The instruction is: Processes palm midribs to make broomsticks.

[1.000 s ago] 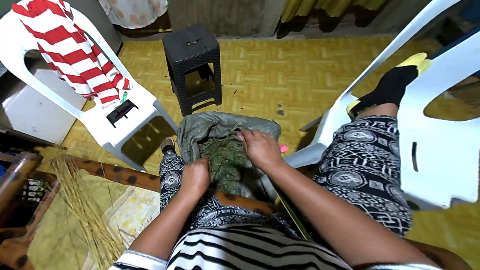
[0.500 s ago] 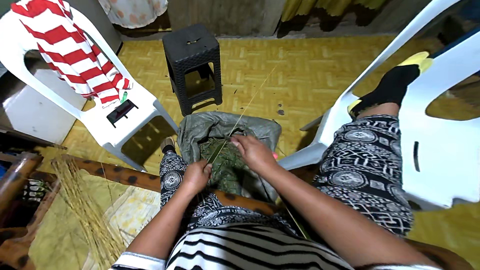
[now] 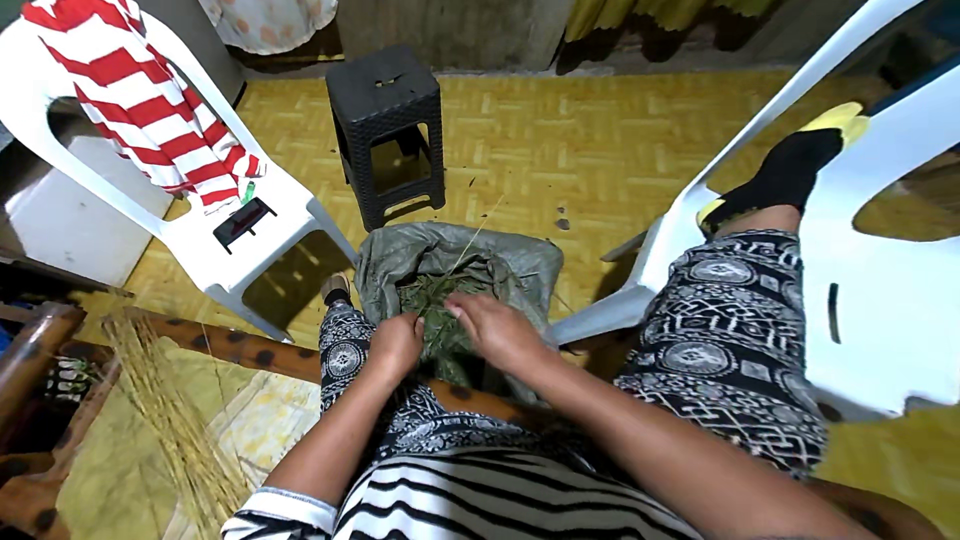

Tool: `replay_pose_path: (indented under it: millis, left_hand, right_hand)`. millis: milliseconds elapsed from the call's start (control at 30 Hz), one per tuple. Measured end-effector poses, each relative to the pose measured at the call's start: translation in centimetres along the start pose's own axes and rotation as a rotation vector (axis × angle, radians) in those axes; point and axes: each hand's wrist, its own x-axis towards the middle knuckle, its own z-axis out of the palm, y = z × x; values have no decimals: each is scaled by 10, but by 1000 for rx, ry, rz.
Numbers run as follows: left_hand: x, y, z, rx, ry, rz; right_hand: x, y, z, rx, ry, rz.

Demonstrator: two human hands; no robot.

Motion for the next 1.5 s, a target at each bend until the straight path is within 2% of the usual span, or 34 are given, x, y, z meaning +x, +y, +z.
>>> replay_pose_path:
  millis: [100, 267, 400, 633, 800, 933, 1033, 1167, 1400, 1500]
  left_hand:
    - [2, 10, 0, 41, 15, 0]
    - [4, 8, 2, 35, 12, 20]
    - [0, 3, 1, 70, -17, 12]
    - [-6, -3, 0, 81, -3, -4]
    - [0, 5, 2, 100, 4, -2]
    - [1, 14, 2, 128, 34, 13]
    - [0, 15, 2, 139, 52, 19]
    - [-2, 13, 1, 131, 61, 27]
    - [-6, 12, -3, 132, 71, 36]
    - [-5, 9, -2, 128, 77, 37]
  right_hand:
    - [0, -4, 8, -50, -32, -27]
    - [5, 9, 14, -166, 91, -55]
    - [8, 12, 10, -187, 88, -1]
    - [24, 37, -15, -126, 258, 176]
    - [6, 10, -5, -28, 94, 58]
    - [1, -3, 8, -54, -10, -6]
    - [6, 3, 7, -153, 64, -17]
    - [18, 20, -3, -223, 173, 62]
    - [28, 40, -19, -148, 305, 217]
    - [23, 36, -22, -70, 281, 180]
